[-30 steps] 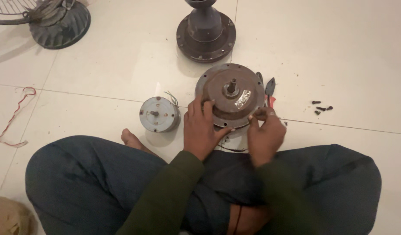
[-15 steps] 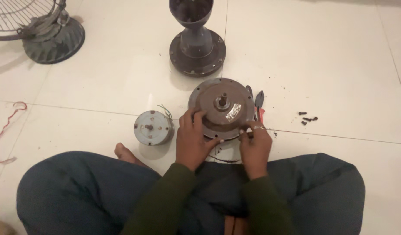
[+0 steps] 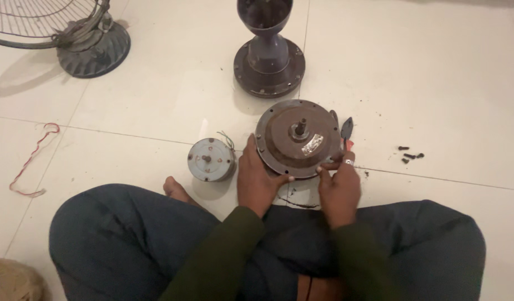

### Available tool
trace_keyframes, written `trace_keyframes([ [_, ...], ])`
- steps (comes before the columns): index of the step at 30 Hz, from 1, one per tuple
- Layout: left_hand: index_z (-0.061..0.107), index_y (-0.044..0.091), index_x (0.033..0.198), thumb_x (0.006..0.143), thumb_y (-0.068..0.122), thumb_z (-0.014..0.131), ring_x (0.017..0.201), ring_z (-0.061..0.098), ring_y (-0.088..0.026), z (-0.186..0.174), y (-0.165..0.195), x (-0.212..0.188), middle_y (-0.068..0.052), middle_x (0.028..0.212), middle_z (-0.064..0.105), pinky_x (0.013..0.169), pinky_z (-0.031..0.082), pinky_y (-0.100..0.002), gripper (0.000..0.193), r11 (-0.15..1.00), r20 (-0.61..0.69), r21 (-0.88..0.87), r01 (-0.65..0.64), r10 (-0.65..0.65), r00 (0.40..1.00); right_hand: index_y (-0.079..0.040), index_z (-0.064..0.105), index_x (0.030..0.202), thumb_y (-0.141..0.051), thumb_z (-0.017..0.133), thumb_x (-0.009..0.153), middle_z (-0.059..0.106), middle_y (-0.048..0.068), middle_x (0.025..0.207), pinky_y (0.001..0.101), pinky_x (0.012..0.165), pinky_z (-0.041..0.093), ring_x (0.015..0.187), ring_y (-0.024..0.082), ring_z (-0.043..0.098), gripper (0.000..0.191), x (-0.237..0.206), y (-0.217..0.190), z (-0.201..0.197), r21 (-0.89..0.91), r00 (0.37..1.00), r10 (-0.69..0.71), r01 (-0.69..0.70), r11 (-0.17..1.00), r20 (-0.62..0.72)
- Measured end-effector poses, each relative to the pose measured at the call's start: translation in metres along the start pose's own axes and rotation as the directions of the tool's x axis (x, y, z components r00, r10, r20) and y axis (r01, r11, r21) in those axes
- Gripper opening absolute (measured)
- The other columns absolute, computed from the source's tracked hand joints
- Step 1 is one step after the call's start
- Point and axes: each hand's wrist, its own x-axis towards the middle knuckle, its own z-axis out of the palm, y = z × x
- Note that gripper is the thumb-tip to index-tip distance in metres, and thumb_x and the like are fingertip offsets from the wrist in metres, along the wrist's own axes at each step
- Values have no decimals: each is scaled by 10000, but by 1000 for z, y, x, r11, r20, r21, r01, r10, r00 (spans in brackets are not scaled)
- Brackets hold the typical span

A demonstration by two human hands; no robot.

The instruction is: The person sits on the floor and uses a curved metal rod to scrape around the edge of an electric motor housing, working around its circumference and repositioning the housing while scraping off residue. Loose screws and pliers lie nearby on the floor.

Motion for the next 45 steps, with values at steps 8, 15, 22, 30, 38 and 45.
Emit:
trace_keyframes([
  [8,597,38,1401,1020,138,579,976,613,-315,22,-52,26,-187,1125,561,890,502,-415,394,980,-149,-144,-136,115,982,-4,598,1001,-52,789,848,680,148,900,435,730,514,809,340,668,250,-16,5,29,-22,971,-28,23,999,-239],
  [15,687,38,1311,982,85,620,867,575,-282,44,-68,56,-160,989,557,808,473,-406,339,981,-271,-113,-158,122,955,-32,654,1125,-165,808,805,689,89,857,343,616,541,659,233,676,379,30,27,-27,99,900,-183,156,983,397],
  [22,738,11,1099,935,72,681,821,614,-313,36,-53,57,-164,925,598,765,497,-422,184,978,-311,-75,-192,160,937,-12,711,986,-222,837,818,656,121,708,379,630,520,632,252,645,297,41,38,-14,30,920,-118,115,993,374],
  [30,693,-11,976,913,44,685,828,643,-360,27,-39,49,-185,917,634,755,496,-458,85,970,-303,-15,-241,226,926,-17,727,971,-233,867,771,675,92,692,344,645,528,640,213,660,325,51,49,-17,69,925,-94,74,995,367],
  [38,687,-9,986,924,41,669,859,636,-367,38,-40,42,-185,937,637,766,494,-461,82,961,-392,26,-277,264,881,-23,714,964,-205,870,770,682,82,706,334,642,530,647,185,659,308,54,50,-20,101,922,-59,22,995,384],
  [45,709,-16,1097,950,40,644,794,590,-338,36,-43,45,-181,905,596,732,472,-452,170,965,-298,-34,-261,239,924,-51,733,995,-206,809,824,731,90,791,335,647,586,693,208,721,243,65,74,-32,166,927,-20,-46,985,374],
])
